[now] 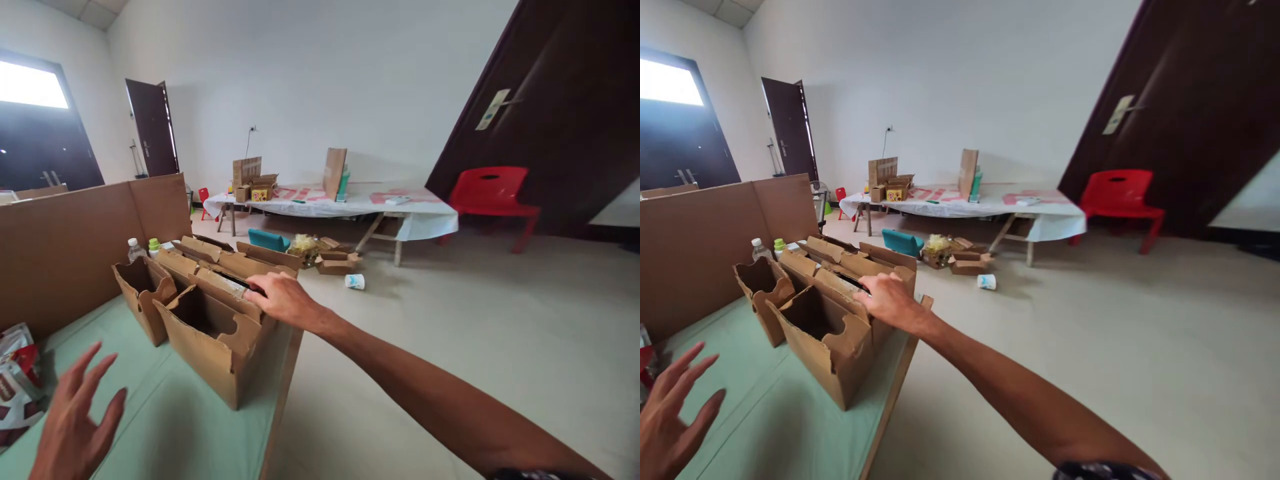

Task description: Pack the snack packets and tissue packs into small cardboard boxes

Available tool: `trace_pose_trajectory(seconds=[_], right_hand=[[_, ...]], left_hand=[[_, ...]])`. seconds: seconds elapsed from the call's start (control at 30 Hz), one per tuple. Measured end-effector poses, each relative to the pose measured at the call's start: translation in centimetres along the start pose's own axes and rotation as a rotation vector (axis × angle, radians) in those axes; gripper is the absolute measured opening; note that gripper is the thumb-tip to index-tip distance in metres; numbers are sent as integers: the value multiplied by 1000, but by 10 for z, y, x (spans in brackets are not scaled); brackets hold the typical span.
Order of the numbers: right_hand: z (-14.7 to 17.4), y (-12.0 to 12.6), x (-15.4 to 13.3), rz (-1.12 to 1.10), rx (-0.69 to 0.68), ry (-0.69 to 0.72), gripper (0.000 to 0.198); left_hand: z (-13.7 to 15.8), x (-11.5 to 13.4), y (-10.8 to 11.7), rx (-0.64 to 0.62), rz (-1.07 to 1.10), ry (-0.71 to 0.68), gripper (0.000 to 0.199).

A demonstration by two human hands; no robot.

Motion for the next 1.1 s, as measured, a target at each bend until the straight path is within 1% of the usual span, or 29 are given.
trace_pose_trajectory(seconds=[0.07,0.13,0.17,0.2,0.27,0.3,0.33,0.37,0.4,0.47,0.53,0.6,0.67,0.73,0.77,0.83,0.9,0.97,1.0,1.1], right_hand=[[4,-4,-3,-27,-9,2,21],[9,-6,-3,-81,-8,5,29],[11,-7,-2,-149,-15,20,32],[13,-8,0,-250,-35,45,33],[16,-11,4,-505,-114,115,34],[17,-12,7,-621,-162,145,33],[16,-13,9,-697,-208,163,33],[14,-13,11,-705,-240,164,34],[11,-13,13,-633,-259,162,36],[1,-11,14,-344,-272,153,37],[-11,-8,14,-55,-271,143,37],[-23,-10,10,94,-292,127,33],[-34,-17,6,170,-340,107,33],[-43,-30,1,251,-402,87,37],[-46,-37,-1,285,-427,76,36],[-50,-52,-4,337,-453,60,29],[-52,-60,-5,372,-452,52,27],[-54,-59,-4,398,-420,40,27],[-55,-54,-5,410,-390,31,25],[-58,-26,-10,432,-253,8,21]], left_hand=[[-53,50,1,3,80,-140,45],[-97,88,-8,-83,155,-249,52],[-115,102,-17,-148,165,-279,59],[-130,114,-27,-224,165,-306,68],[-154,130,-47,-333,164,-360,83],[-162,136,-57,-379,167,-389,85],[-168,141,-66,-413,171,-417,84],[-172,145,-73,-447,174,-440,78],[-174,147,-79,-476,177,-457,71],[-173,149,-87,-508,181,-473,60],[-170,147,-89,-510,180,-476,52],[-167,145,-88,-502,178,-479,44],[-166,143,-87,-498,181,-489,39],[-166,143,-86,-502,190,-496,38],[-165,143,-86,-505,194,-495,38],[-164,144,-87,-509,199,-484,37],[-161,144,-87,-510,203,-472,35],[-159,144,-88,-514,206,-465,34],[-159,144,-88,-516,208,-465,33],[-160,144,-91,-530,221,-478,34]])
Point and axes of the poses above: each hand's wrist, its own z-axis away from the middle knuckle, its own y-axis out of the back of the hand, x = y × z, the point moved 2 cm from there along -z, towards the middle knuckle, and after that the axes turned 1 degree about -z, right-handed, at the moved point
